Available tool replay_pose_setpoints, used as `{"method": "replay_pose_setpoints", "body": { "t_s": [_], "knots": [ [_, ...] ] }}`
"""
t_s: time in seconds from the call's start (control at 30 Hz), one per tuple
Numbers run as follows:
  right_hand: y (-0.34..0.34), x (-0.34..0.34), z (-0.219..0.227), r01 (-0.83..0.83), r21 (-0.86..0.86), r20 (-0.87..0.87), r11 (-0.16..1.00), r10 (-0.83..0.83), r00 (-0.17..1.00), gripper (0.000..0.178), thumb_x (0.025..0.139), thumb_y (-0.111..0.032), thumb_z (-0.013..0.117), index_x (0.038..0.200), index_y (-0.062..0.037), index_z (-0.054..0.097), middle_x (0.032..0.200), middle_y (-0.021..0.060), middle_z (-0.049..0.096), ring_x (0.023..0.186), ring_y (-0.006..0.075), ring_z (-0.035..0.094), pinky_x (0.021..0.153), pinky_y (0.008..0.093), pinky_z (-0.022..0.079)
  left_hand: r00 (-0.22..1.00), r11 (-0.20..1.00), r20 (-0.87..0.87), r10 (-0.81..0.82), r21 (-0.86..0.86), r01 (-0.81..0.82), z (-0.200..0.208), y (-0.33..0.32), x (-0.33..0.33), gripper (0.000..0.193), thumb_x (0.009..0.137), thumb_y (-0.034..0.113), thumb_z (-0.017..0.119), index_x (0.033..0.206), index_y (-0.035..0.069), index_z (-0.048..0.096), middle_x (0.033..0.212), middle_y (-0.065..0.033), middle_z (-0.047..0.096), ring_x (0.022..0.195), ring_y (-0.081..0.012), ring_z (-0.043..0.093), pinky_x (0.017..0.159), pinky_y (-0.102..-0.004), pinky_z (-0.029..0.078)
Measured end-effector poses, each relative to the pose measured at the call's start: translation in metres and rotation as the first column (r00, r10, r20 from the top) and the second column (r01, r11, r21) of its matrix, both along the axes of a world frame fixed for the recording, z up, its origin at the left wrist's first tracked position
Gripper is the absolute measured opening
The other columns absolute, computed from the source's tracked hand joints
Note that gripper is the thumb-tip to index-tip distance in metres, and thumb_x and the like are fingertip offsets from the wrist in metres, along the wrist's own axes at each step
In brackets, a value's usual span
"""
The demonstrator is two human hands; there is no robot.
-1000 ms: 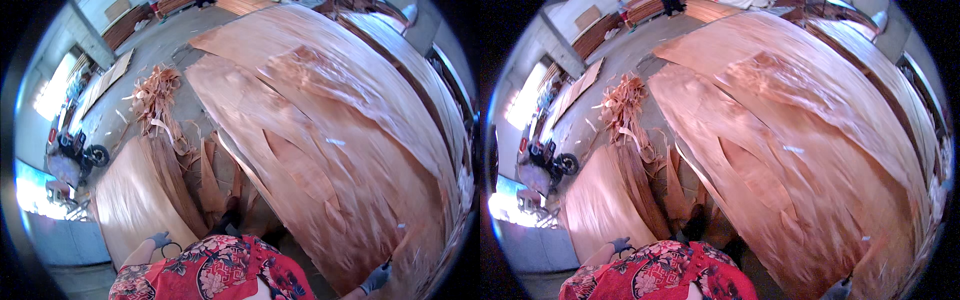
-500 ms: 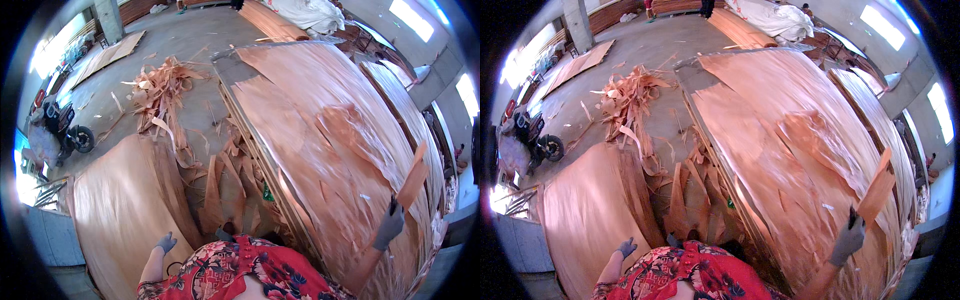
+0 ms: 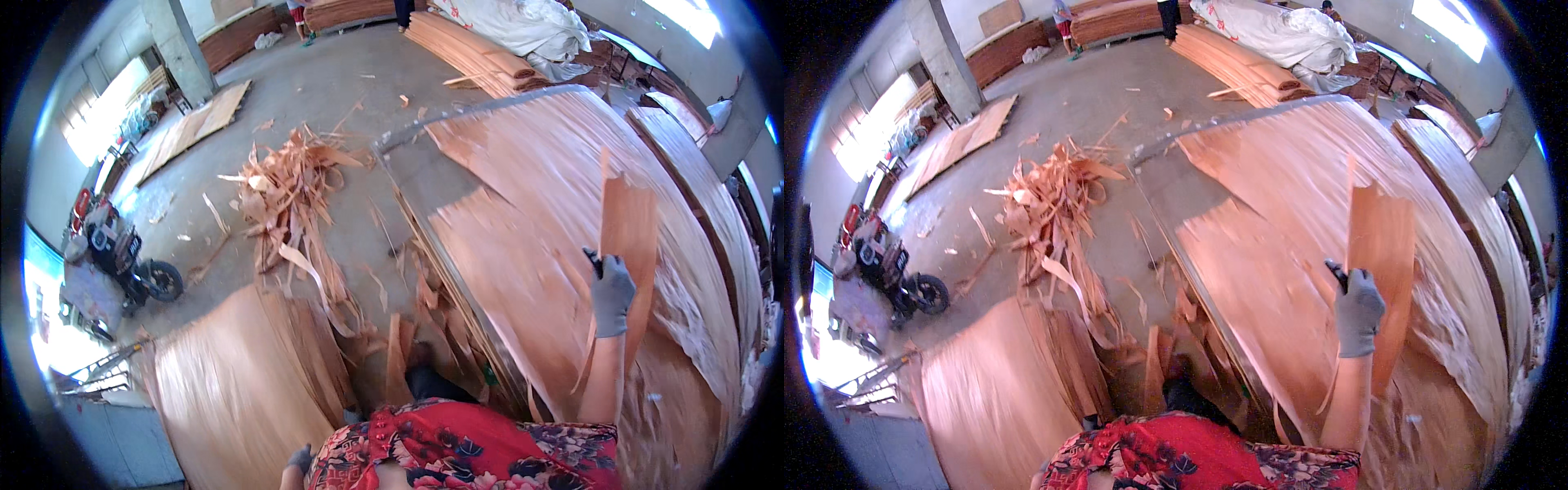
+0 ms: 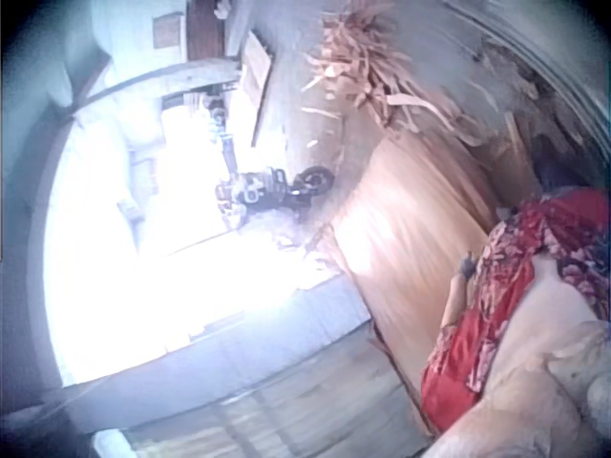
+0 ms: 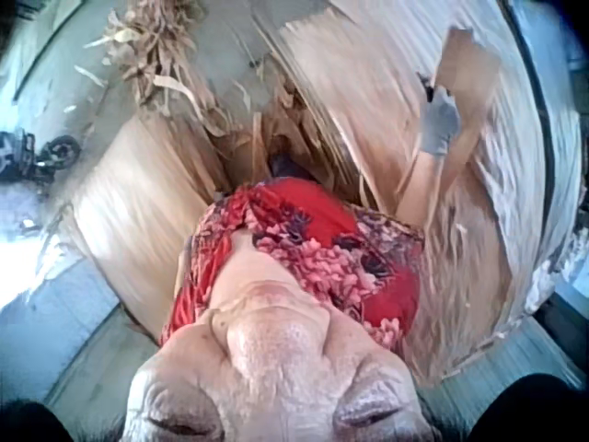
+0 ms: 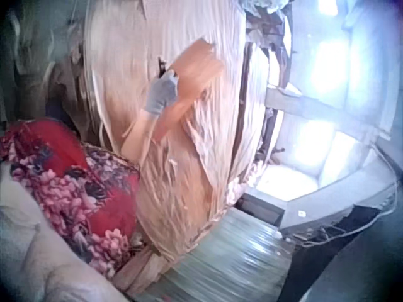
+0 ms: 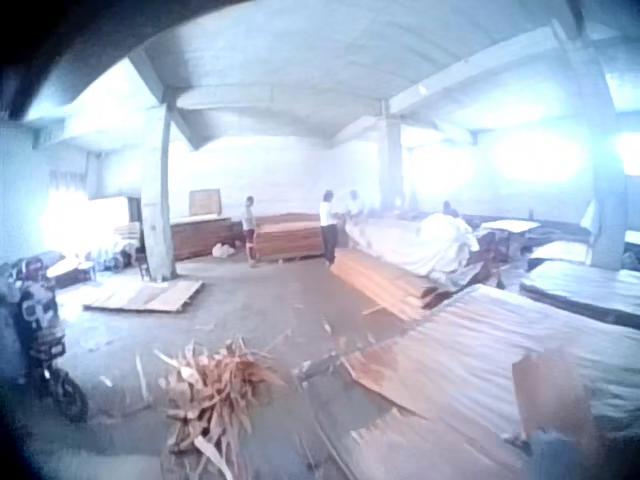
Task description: The person applies thin wood veneer sheets to a large curved surface. They smooth the veneer, trim excess material with a utility knife, and secure the sheets with white tape.
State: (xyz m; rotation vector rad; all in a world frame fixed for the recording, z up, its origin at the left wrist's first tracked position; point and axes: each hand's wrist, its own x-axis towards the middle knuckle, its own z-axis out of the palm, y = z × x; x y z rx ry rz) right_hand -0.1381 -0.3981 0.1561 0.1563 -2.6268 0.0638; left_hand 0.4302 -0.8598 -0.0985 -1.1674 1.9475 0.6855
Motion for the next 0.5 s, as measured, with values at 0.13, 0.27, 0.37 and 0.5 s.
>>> {"method": "replay_pose_setpoints", "body": {
  "t_s": [0.13, 0.27, 0.37, 0.5],
  "knots": [
    [-0.045, -0.103, -0.065, 0.034, 0.005, 0.206, 0.999, -0.034, 0.978, 0.021, 0.083, -0.026, 0.063, 0.085, -0.0063, 0.058, 0.086, 0.0149, 0.061, 0.072, 0.0351, 0.063, 0.060, 0.0429, 0.050, 0.990, 0.989, -0.013, 0.139, -0.051, -0.139, 0.011, -0.032, -0.050, 0.068, 0.082, 0.047, 0.052, 0.134, 0.003, 0.041, 0.117, -0.0261, 0.056, 0.109, -0.0401, 0.055, 0.093, -0.0445, 0.044],
    [-0.108, -0.173, -0.078, 0.050, -0.106, 0.284, 0.993, -0.018, 0.959, 0.028, 0.082, -0.033, 0.064, 0.090, -0.0066, 0.058, 0.089, 0.0156, 0.062, 0.075, 0.0361, 0.062, 0.063, 0.0443, 0.050, 0.977, 0.974, -0.059, 0.207, -0.080, -0.211, 0.023, -0.076, -0.106, 0.068, 0.082, 0.046, 0.052, 0.134, 0.003, 0.041, 0.116, -0.0260, 0.057, 0.107, -0.0404, 0.056, 0.093, -0.0448, 0.044],
    [-0.160, -0.225, -0.089, 0.023, -0.207, 0.216, 0.978, 0.022, 0.976, 0.029, 0.082, -0.033, 0.064, 0.090, -0.0057, 0.059, 0.089, 0.0169, 0.062, 0.078, 0.0368, 0.061, 0.065, 0.0448, 0.048, 0.976, 0.976, -0.075, 0.204, -0.065, -0.209, 0.020, -0.110, -0.148, 0.067, 0.082, 0.045, 0.052, 0.134, 0.003, 0.041, 0.114, -0.0259, 0.058, 0.106, -0.0406, 0.056, 0.092, -0.0451, 0.044],
    [-0.208, -0.293, -0.116, 0.074, -0.232, 0.143, 0.970, -0.041, 0.989, 0.028, 0.083, -0.031, 0.063, 0.090, -0.0037, 0.059, 0.088, 0.0190, 0.062, 0.082, 0.0365, 0.060, 0.069, 0.0445, 0.047, 0.983, 0.985, -0.071, 0.170, -0.030, -0.173, -0.005, -0.168, -0.200, 0.066, 0.082, 0.044, 0.053, 0.133, 0.003, 0.042, 0.112, -0.0259, 0.059, 0.104, -0.0409, 0.057, 0.091, -0.0454, 0.044]
  ]
}}
